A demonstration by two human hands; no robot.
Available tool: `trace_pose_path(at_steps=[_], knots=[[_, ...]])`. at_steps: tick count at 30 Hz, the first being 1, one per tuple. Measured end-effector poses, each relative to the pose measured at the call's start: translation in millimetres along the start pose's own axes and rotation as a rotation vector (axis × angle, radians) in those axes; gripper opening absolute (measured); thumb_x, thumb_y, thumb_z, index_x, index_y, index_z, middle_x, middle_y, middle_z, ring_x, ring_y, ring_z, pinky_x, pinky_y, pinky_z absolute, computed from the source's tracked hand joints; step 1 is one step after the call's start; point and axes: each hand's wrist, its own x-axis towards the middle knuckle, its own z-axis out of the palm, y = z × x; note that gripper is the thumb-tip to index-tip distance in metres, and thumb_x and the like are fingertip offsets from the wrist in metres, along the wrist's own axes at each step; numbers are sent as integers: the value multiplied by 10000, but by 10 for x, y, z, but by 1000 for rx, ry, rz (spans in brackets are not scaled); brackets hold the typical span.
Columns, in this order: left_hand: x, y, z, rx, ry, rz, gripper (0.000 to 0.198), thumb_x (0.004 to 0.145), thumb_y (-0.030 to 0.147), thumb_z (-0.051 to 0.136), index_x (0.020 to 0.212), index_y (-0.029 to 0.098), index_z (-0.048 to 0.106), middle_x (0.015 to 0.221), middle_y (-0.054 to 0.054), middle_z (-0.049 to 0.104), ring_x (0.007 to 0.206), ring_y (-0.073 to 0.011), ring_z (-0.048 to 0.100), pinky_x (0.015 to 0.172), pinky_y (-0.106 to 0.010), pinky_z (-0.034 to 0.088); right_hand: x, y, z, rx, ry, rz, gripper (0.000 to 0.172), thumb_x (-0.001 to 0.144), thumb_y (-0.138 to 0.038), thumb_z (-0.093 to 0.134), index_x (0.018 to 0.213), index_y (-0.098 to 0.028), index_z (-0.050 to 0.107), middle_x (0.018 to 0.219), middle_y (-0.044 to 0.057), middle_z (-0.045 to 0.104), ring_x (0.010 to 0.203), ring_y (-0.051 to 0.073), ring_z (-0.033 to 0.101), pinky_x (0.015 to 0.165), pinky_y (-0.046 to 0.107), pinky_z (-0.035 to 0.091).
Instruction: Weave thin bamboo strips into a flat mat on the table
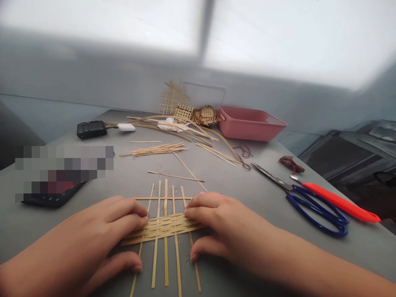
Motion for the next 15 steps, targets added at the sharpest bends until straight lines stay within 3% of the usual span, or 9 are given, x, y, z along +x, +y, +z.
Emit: trace_pose_path(at_steps=[5, 11, 15], knots=[[-5, 11, 6, -3, 17, -38, 263, 827, 307, 750, 1059, 190, 707, 1193, -95, 648, 1087, -328, 586, 950, -499, 511, 19, -13, -23, 39, -32, 29, 382, 838, -462, 715, 1150, -242, 734, 1218, 92, 671, 1099, 268, 645, 944, 306, 537], [23, -51, 52, -29, 172, -48, 328, 705, 435, 839, 824, 194, 650, 1347, -120, 566, 1253, -402, 465, 981, -543, 479, 32, -18, -67, 52, -104, 106, 395, 835, -455, 717, 1172, -249, 706, 1271, 92, 576, 1121, 257, 598, 981, 357, 507], [37, -63, 57, -91, 145, -67, 421, 706, 410, 846, 1008, 191, 651, 1239, -105, 621, 1154, -349, 546, 980, -507, 488, 33, 54, -40, 69, -75, 118, 430, 784, -527, 744, 1091, -228, 703, 1304, 93, 515, 1155, 256, 555, 996, 367, 481]])
